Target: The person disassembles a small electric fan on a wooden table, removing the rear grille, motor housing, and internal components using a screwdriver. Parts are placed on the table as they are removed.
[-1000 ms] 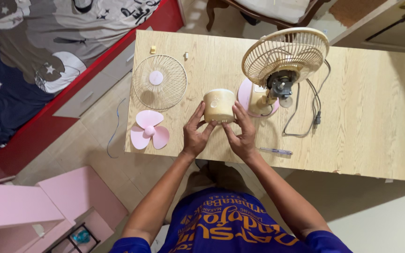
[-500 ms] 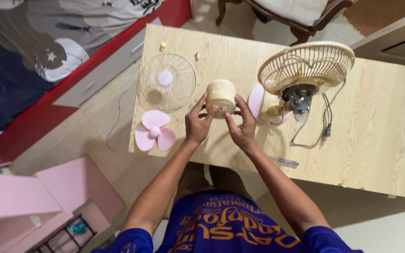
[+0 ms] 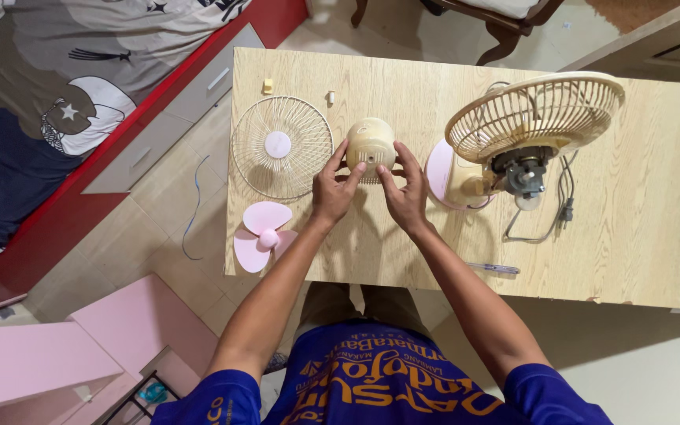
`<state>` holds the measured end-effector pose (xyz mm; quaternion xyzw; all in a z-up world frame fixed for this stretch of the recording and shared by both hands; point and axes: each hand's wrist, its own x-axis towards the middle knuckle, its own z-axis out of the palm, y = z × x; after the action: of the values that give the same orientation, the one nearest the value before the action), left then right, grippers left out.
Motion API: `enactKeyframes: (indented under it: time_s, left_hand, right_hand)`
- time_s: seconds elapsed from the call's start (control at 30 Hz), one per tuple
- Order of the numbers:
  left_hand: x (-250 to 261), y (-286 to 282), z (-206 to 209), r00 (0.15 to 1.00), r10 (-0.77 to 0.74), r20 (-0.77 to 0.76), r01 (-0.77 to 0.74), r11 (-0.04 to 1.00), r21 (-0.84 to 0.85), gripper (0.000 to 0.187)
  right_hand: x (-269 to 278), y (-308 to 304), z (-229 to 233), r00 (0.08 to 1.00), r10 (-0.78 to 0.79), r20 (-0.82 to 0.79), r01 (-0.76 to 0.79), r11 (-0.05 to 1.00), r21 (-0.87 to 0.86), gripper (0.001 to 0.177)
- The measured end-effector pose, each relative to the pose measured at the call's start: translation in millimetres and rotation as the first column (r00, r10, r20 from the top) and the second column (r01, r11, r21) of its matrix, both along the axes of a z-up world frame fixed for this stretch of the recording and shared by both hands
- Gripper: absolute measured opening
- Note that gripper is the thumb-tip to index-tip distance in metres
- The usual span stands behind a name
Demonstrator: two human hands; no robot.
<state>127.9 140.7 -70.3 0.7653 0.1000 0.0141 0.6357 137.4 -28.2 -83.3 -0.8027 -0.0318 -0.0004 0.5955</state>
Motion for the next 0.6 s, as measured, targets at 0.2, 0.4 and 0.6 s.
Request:
enactKeyframes:
  time_s: [0.2, 0.4, 0.6]
  left_hand:
    - [16, -1, -9, 0.989, 0.030, -0.143, -0.021, 0.998, 0.066, 0.064]
    - [44, -5, -29, 0.995, 0.088, -0.044, -0.086, 0.994, 0.062, 0.060]
    - [79, -5, -46, 0.986, 0.118, -0.119, -0.104, 0.988, 0.117, 0.063]
  right_hand:
    - [17, 5, -9, 1.000, -0.015, -0.011, 0.015, 0.999, 0.038, 0.056]
    - [48, 12, -26, 0.996, -0.056, -0.068, 0.056, 0.998, -0.001, 0.058]
    - [82, 18, -43, 0.991, -0.066, -0.114, 0.065, 0.998, -0.014, 0.058]
